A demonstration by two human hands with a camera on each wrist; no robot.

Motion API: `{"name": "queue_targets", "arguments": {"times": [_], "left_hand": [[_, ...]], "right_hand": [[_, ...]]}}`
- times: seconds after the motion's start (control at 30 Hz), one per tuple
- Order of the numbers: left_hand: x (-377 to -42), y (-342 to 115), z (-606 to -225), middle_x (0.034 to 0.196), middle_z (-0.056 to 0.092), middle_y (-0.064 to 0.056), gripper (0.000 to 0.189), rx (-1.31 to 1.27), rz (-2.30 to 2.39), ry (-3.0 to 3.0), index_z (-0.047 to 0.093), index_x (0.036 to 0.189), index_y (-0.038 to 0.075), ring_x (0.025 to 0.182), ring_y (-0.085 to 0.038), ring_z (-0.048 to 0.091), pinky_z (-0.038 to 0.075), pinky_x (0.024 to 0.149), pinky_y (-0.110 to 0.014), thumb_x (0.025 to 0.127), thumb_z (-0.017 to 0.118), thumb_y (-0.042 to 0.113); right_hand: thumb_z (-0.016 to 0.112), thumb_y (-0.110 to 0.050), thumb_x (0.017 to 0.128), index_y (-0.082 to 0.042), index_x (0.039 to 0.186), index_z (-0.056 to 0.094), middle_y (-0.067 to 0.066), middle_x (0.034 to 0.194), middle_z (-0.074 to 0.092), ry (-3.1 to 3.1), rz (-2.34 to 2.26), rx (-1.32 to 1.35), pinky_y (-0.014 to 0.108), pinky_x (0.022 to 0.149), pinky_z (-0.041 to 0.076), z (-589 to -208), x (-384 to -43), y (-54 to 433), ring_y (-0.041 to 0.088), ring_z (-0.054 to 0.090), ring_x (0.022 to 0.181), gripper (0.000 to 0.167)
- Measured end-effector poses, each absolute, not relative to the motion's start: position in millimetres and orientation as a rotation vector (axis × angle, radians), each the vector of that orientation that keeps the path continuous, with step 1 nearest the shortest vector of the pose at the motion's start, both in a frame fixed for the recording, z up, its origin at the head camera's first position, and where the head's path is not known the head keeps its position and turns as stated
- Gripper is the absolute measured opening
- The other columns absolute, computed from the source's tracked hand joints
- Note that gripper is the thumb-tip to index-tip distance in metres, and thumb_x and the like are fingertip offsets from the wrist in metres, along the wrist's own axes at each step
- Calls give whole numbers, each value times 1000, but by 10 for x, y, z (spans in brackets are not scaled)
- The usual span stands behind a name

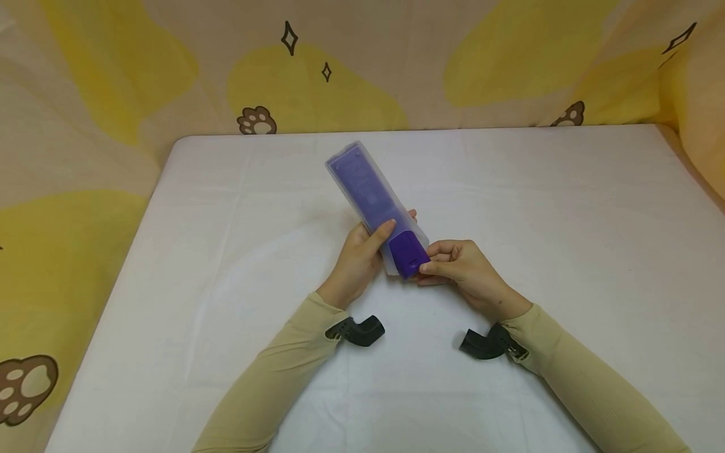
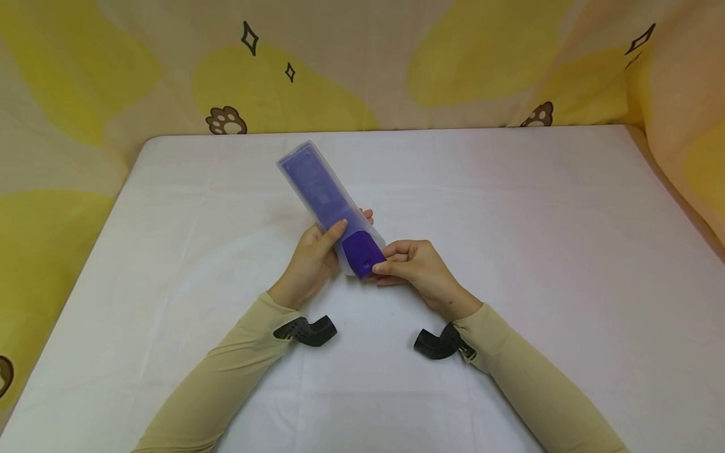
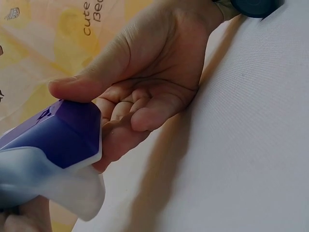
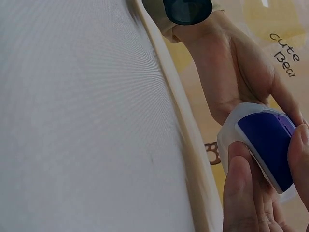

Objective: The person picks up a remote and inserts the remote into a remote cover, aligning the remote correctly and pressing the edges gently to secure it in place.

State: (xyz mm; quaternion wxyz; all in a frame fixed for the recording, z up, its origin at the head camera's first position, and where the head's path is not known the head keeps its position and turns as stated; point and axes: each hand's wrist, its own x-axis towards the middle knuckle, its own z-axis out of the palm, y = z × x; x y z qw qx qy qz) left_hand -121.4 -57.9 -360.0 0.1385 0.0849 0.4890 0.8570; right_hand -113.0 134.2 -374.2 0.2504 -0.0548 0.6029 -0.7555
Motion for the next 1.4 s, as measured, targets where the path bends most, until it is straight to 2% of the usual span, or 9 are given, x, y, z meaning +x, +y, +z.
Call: {"name": "queue_targets", "arguments": {"times": [0.27, 0.5, 0.6, 0.8, 0.9, 0.97, 1.17, 1.3, 1.4], "left_hand": [[-1221, -559, -3626, 137, 43, -30, 39, 242, 2496, 1382, 34, 135, -12, 130, -27, 42, 32, 109, -29, 102, 39, 7], [-1233, -606, -3641, 137, 42, -30, 39, 137, 2559, 1255, 34, 135, -11, 128, -30, 43, 35, 107, -30, 102, 39, 10], [-1231, -627, -3643, 140, 40, -28, 40, 132, 2524, 1238, 32, 138, -7, 129, -29, 42, 35, 107, -32, 101, 39, 6], [-1228, -651, -3643, 137, 43, -27, 40, 69, 2420, 1271, 32, 134, 2, 117, -26, 54, 45, 98, -37, 96, 45, -1], [-1250, -671, -3647, 136, 44, -29, 35, 51, 2445, 1232, 36, 131, 1, 114, -25, 56, 45, 98, -38, 96, 44, 0], [-1267, -686, -3650, 137, 43, -29, 33, 50, 2478, 1174, 38, 129, 1, 117, -27, 55, 44, 99, -39, 97, 42, 0], [-1291, -706, -3647, 140, 37, -30, 32, 65, 2526, 1068, 37, 130, 4, 127, -34, 43, 42, 101, -41, 98, 38, 0], [-1282, -698, -3638, 142, 34, -31, 32, 59, 2522, 1023, 37, 129, 6, 129, -35, 41, 42, 101, -42, 98, 38, 0], [-1269, -689, -3637, 142, 33, -31, 31, 63, 2504, 1002, 38, 129, 6, 128, -34, 42, 43, 100, -41, 99, 37, 1]], "right_hand": [[61, 10, 85, 3, 91, 60, 13, 82, 71, 1643, -2074, -154, 37, 72, 57, -3754, -1117, 1368, 24, 70, 75, 9], [63, 1, 87, 3, 91, 61, 12, 82, 71, 1650, -2085, -188, 37, 73, 57, -3756, -1127, 1334, 23, 69, 75, 5], [63, -2, 89, 2, 91, 61, 12, 83, 70, 1640, -2096, -193, 36, 73, 58, -3752, -1125, 1332, 22, 69, 76, 5], [62, -7, 91, -1, 92, 63, 11, 84, 70, 1652, -2112, -214, 36, 73, 57, -3745, -1120, 1343, 22, 69, 78, 6], [58, -8, 93, -1, 93, 62, 13, 84, 70, 1643, -2113, -243, 36, 73, 57, -3738, -1117, 1350, 22, 69, 78, 8], [55, -10, 95, 0, 93, 62, 13, 84, 70, 1633, -2129, -268, 36, 73, 57, -3735, -1113, 1358, 23, 69, 78, 11], [55, -4, 94, -1, 90, 63, 12, 79, 70, 1645, -2257, -324, 32, 65, 57, -3736, -1111, 1359, 20, 67, 70, 9], [59, 2, 90, -1, 90, 63, 11, 76, 69, 1670, -2338, -340, 29, 61, 56, -3732, -1108, 1362, 18, 66, 68, 5], [59, 7, 88, 0, 91, 64, 9, 78, 68, 1703, -2365, -333, 29, 64, 57, -3730, -1105, 1367, 17, 65, 69, 9]]}}
